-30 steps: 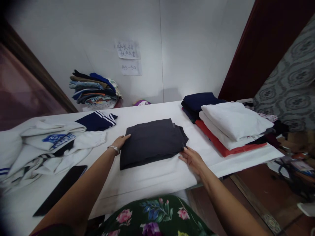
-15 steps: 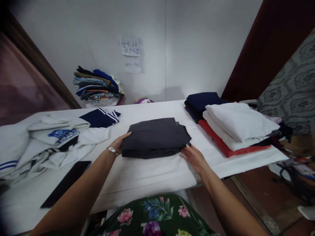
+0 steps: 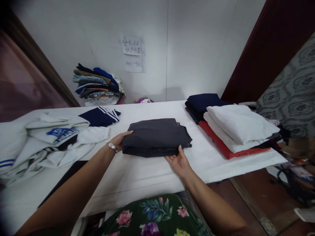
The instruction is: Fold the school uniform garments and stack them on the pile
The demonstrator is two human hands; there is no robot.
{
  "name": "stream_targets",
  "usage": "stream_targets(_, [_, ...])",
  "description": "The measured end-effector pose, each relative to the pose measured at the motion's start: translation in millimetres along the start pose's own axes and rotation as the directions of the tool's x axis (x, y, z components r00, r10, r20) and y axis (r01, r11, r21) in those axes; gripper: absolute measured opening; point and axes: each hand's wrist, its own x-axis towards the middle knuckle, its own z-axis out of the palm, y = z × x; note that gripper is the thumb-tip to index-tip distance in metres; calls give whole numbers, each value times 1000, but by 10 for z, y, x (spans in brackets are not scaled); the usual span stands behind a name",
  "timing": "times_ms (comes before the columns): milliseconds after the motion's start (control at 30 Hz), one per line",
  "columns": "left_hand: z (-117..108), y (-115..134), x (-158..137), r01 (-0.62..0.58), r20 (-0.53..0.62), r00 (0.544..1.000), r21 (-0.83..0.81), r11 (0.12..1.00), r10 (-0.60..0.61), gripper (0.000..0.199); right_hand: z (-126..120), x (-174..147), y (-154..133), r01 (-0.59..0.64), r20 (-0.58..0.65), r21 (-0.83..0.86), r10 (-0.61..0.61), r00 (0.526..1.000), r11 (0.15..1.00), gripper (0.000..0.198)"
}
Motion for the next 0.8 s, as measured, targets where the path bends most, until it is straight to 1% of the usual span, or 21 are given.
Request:
stream_targets(100, [-47, -48, 1, -13, -5, 1000, 13, 1000, 13, 11, -12, 98, -102, 99, 22, -25, -98, 995, 995, 33])
stream_targets(200, [-111, -138, 9, -1, -27, 1000, 29, 1000, 2, 7, -52, 117, -230, 142, 18, -71, -141, 990, 987, 37])
stream_targets(267, [-146, -206, 13, 25, -41, 999, 45, 999, -24, 6, -91, 119, -313, 143, -17, -70, -144, 989, 987, 40])
stream_targets(333, [-171, -266, 17, 46, -48, 998, 60, 997, -43, 6, -128, 124, -379, 112, -36, -61, -114, 993, 992, 41])
stream_targets(433, [-195, -320, 26, 45, -56, 998, 65, 997, -41, 7, -144, 146, -431, 61, -31, -96, -64, 997, 994, 38])
stream_targets(533, [-214, -328, 28, 56, -62, 997, 71, 996, -52, 14, -94, 184, -428, 60, -40, -138, -66, 997, 989, 36])
stream_targets(633, [-224, -309, 15, 92, -27, 996, 66, 994, -90, 21, -9, 227, -375, 55, -112, -174, -75, 991, 983, 36])
stream_targets(733, [-220, -294, 5, 108, 6, 994, 21, 994, -108, 32, 55, 278, -294, 99, -191, -230, -145, 971, 968, 41])
stream_targets(800, [-208, -291, 9, 101, -5, 995, -7, 995, -101, 35, 71, 322, -247, 145, -218, -242, -199, 955, 959, 45])
